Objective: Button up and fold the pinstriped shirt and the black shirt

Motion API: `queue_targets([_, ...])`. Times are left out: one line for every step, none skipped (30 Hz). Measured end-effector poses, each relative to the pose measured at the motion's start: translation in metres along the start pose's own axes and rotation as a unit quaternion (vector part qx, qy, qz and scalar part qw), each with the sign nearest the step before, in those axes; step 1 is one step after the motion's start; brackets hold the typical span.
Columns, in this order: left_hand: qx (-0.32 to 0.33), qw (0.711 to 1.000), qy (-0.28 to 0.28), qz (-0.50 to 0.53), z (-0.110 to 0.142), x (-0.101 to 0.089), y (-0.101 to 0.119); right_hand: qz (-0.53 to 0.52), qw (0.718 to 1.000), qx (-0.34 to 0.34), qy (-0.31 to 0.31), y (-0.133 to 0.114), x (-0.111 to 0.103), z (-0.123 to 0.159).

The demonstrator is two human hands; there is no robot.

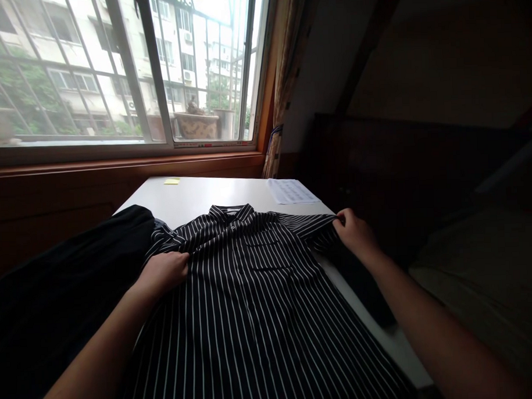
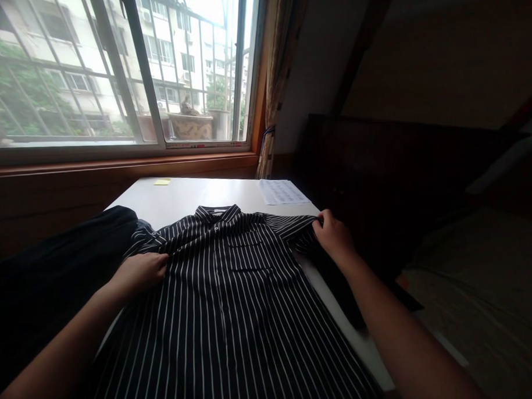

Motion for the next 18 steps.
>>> queue_targets([0.000,1.000,0.006,-0.003,0.000,0.000,0.001,0.019,0.999,-0.027,0.012,-0.010,-0.008,-0.004])
queue_targets([0.001,1.000,0.009,-0.008,0.000,0.001,0.002,0.037,0.997,-0.061,0.018,-0.022,-0.014,-0.006])
queue_targets([0.003,1.000,0.012,-0.014,0.001,0.001,0.003,0.050,0.994,-0.099,0.025,-0.037,-0.020,-0.006])
queue_targets([0.004,1.000,0.015,-0.022,0.001,0.001,0.004,0.051,0.989,-0.140,0.028,-0.053,-0.023,-0.005])
queue_targets([0.005,0.999,0.016,-0.028,0.001,0.001,0.005,0.039,0.981,-0.186,0.024,-0.071,-0.025,0.000])
queue_targets([0.006,0.999,0.018,-0.033,0.001,0.001,0.005,0.013,0.971,-0.239,0.011,-0.089,-0.025,0.007])
queue_targets([0.008,0.999,0.020,-0.036,0.001,0.002,0.005,-0.020,0.955,-0.296,-0.021,-0.108,-0.022,0.018])
queue_targets([0.009,0.999,0.023,-0.038,0.001,0.002,0.005,-0.052,0.933,-0.350,-0.065,-0.126,-0.018,0.032])
queue_targets([0.010,0.999,0.026,-0.039,0.000,0.003,0.005,-0.088,0.908,-0.396,-0.106,-0.143,-0.013,0.048])
queue_targets([0.012,0.999,0.028,-0.039,0.000,0.004,0.005,-0.132,0.876,-0.439,-0.149,-0.157,-0.008,0.066])
queue_targets([0.012,0.999,0.030,-0.039,0.000,0.004,0.005,-0.180,0.841,-0.474,-0.186,-0.168,-0.004,0.084])
queue_targets([0.010,0.999,0.030,-0.038,-0.001,0.005,0.004,-0.215,0.805,-0.502,-0.230,-0.176,0.000,0.101])
queue_targets([0.007,0.999,0.029,-0.037,-0.001,0.005,0.004,-0.231,0.774,-0.522,-0.274,-0.180,0.003,0.115])
queue_targets([0.005,0.999,0.027,-0.035,-0.001,0.005,0.004,-0.244,0.759,-0.527,-0.295,-0.181,0.005,0.124])
queue_targets([0.002,0.999,0.025,-0.033,-0.001,0.005,0.004,-0.257,0.758,-0.515,-0.306,-0.177,0.007,0.129])
queue_targets([0.001,0.999,0.023,-0.032,-0.001,0.005,0.004,-0.272,0.773,-0.486,-0.305,-0.171,0.008,0.128])
queue_targets([0.000,0.999,0.022,-0.032,-0.001,0.005,0.004,-0.289,0.799,-0.440,-0.292,-0.161,0.009,0.123])
queue_targets([0.001,0.999,0.022,-0.032,-0.001,0.004,0.005,-0.303,0.829,-0.381,-0.275,-0.149,0.012,0.116])
Point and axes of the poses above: each hand's wrist, its own z-axis away from the middle knuckle, its own x-axis out of the palm, y = z × x, the point moved 1 cm from there along -z, towards the middle knuckle, and after that the axes turned 8 degrees about -z, right-handed, at the moved point
